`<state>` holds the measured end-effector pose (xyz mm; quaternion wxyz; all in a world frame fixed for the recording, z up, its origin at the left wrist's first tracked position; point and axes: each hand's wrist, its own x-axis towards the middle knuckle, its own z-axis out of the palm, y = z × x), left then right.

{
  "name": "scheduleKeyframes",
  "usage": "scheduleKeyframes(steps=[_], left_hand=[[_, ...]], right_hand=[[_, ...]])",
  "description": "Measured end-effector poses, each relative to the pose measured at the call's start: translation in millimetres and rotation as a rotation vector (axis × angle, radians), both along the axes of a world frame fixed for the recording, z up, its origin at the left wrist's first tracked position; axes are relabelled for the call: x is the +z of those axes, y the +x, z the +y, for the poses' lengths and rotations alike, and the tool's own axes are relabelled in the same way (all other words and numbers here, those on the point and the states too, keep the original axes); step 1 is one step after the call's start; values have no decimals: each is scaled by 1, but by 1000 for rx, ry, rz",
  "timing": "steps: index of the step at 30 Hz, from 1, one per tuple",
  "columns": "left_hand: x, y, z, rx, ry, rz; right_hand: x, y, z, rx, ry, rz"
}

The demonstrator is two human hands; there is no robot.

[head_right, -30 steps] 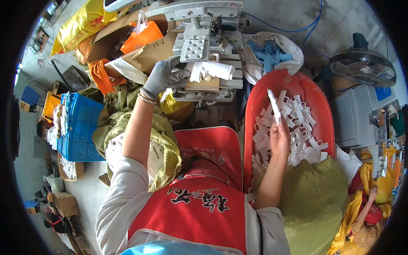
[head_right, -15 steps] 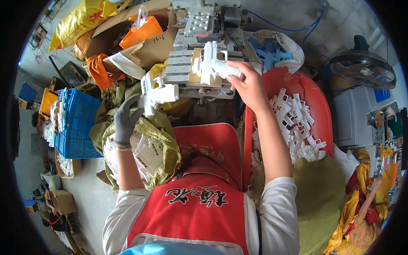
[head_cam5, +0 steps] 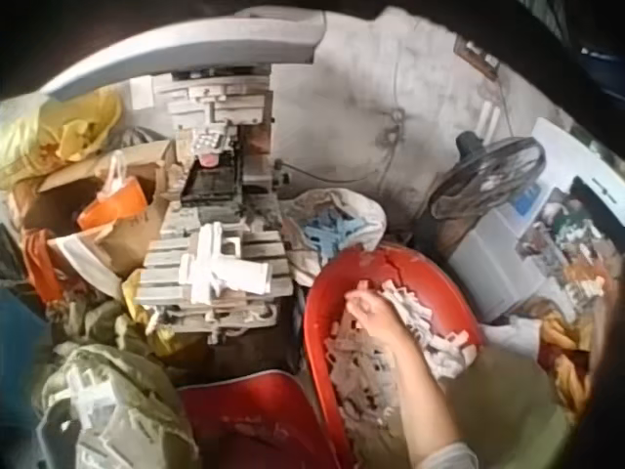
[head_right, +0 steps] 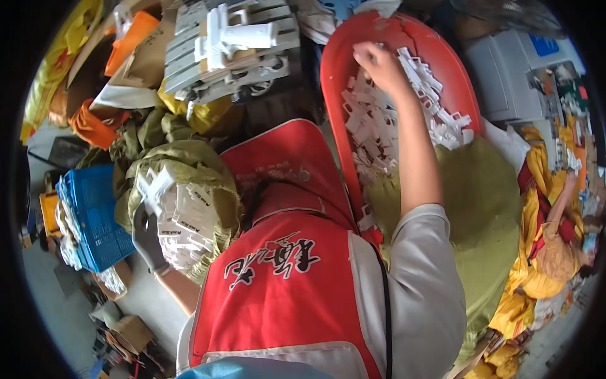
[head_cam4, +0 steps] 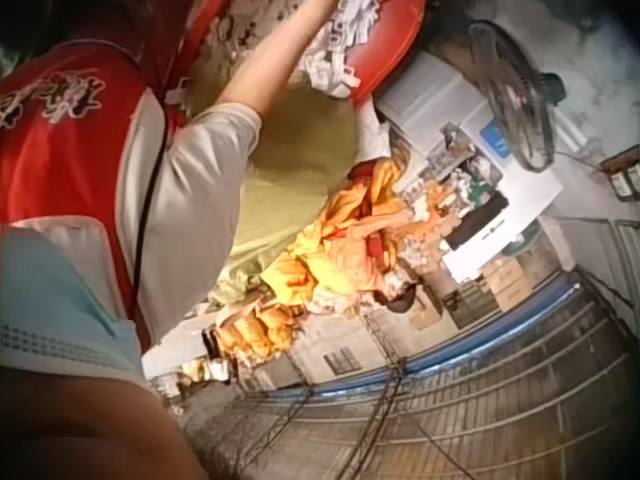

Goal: The person prints labels onto toy gun components using a printing machine and drops the finished pieces into a sack. The person then opens a metal can, presses control panel buttons, and spreads ink onto the machine plate by hand.

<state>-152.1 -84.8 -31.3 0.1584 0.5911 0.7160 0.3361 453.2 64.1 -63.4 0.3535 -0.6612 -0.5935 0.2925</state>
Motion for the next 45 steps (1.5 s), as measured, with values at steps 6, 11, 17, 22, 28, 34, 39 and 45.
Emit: scheduleKeyframes(steps=[6,11,17,22,28,34,39,45], left_hand=[[-18,-20,-17,65,-66,-209],[-14,-31,-47,88,-117,-28],[-5,-35,-62,190,18,186],[17,-10,-30,124,94,337],[19,12,11,-1,203,360],[34,58,57,-124,158,149],[46,90,107,-317,309,153],[68,140,155,-500,374,121]], right_hand=[[-181,51,-62,-18,-407,-350],[-231,1,-82,114,-304,-627],[-232,-25,-64,82,-600,-866],[-240,16,-67,-214,-296,-490],[-209,67,-80,-200,-451,261],[-198,47,-112,-43,-371,-508],[-178,44,-109,-169,-199,-367],[-146,14,-103,-402,-95,448]])
